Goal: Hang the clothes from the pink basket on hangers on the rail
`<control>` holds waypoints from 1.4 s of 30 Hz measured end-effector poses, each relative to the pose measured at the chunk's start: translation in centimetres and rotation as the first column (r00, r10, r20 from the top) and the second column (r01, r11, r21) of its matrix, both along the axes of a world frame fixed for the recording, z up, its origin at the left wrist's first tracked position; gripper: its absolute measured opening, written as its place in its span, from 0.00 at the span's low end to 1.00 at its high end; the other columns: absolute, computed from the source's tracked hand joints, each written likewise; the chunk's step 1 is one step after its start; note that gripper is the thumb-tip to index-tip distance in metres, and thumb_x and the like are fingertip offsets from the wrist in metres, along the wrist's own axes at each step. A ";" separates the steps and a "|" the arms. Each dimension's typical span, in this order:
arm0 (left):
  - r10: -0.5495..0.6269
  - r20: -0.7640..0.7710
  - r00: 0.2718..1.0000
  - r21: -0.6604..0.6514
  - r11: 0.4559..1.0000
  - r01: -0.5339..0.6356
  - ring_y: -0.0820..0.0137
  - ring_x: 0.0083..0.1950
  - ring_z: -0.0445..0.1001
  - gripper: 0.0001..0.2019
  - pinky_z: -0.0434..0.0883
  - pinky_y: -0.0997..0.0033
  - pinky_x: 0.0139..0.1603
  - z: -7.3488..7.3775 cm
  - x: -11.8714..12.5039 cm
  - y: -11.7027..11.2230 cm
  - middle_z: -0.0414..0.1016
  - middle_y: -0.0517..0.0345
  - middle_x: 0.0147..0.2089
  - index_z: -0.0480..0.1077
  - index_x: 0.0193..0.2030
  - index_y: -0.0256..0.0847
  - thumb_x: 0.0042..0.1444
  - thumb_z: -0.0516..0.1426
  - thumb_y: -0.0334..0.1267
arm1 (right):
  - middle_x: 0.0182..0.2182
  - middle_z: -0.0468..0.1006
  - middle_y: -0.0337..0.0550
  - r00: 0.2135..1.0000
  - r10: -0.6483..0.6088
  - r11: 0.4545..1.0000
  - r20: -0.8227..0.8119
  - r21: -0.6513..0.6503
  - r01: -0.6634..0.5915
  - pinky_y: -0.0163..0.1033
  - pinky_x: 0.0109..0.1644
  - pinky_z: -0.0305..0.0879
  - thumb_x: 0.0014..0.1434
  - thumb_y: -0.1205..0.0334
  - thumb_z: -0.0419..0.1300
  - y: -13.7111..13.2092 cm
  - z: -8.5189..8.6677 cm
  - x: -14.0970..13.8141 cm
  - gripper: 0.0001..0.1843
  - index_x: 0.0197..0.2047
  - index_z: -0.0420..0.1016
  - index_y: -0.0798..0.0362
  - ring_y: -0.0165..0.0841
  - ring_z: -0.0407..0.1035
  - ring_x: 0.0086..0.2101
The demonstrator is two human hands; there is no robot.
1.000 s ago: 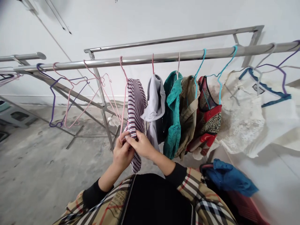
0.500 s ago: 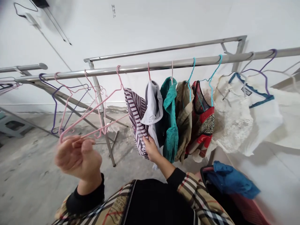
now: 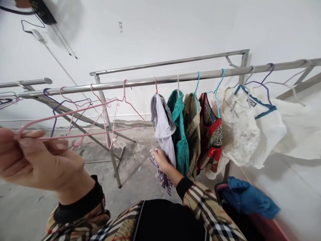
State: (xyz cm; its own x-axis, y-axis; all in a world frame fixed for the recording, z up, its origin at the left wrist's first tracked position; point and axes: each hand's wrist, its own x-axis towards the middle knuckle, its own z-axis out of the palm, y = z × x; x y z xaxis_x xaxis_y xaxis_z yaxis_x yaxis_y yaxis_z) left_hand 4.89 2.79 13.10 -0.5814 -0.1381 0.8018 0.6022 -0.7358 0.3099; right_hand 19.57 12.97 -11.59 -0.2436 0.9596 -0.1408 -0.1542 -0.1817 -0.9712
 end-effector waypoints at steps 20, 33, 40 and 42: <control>-0.524 -0.364 0.770 -0.572 0.778 0.259 0.61 0.56 0.72 0.29 0.75 0.59 0.49 -13.2 9.0 1.3 0.67 0.47 0.59 0.60 0.64 0.51 0.57 0.59 0.32 | 0.16 0.57 0.35 0.903 0.326 0.891 0.281 0.229 -0.393 0.32 0.25 0.50 0.59 0.35 0.54 -9.5 4.9 16.2 0.31 0.20 0.63 0.54 0.25 0.50 0.21; -0.584 0.524 0.620 -0.711 0.100 0.696 0.57 0.63 0.69 0.46 0.68 0.57 0.62 -12.0 13.2 14.6 0.66 0.39 0.65 0.55 0.67 0.38 0.43 0.70 0.48 | 0.18 0.70 0.40 0.995 -0.016 0.992 0.098 0.129 0.003 0.33 0.25 0.60 0.55 0.39 0.62 -10.2 3.8 17.9 0.26 0.23 0.72 0.56 0.29 0.63 0.22; -0.547 0.731 0.408 -0.556 -0.130 0.821 0.68 0.33 0.78 0.23 0.74 0.70 0.38 -10.1 12.4 11.7 0.81 0.53 0.34 0.77 0.37 0.35 0.36 0.72 0.46 | 0.20 0.69 0.37 0.977 -0.212 0.973 -0.001 0.096 0.211 0.32 0.27 0.58 0.55 0.44 0.65 -8.6 4.6 18.1 0.23 0.25 0.71 0.56 0.27 0.61 0.22; -0.506 0.812 0.290 -0.427 -0.177 0.887 0.71 0.28 0.77 0.22 0.74 0.72 0.33 -9.2 12.1 10.8 0.80 0.57 0.29 0.77 0.35 0.36 0.37 0.71 0.49 | 0.19 0.68 0.37 0.975 -0.220 0.968 -0.005 0.125 0.219 0.32 0.27 0.57 0.55 0.44 0.65 -8.0 5.4 17.8 0.22 0.24 0.71 0.56 0.26 0.59 0.22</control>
State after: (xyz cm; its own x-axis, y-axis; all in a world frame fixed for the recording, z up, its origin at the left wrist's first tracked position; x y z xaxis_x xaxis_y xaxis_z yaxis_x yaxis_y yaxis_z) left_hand 16.98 13.60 3.90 -0.0033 0.9955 -0.0949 -0.3663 0.0871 0.9264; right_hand 37.40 5.01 -6.20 -0.0241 0.9995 -0.0187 -0.1681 -0.0225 -0.9855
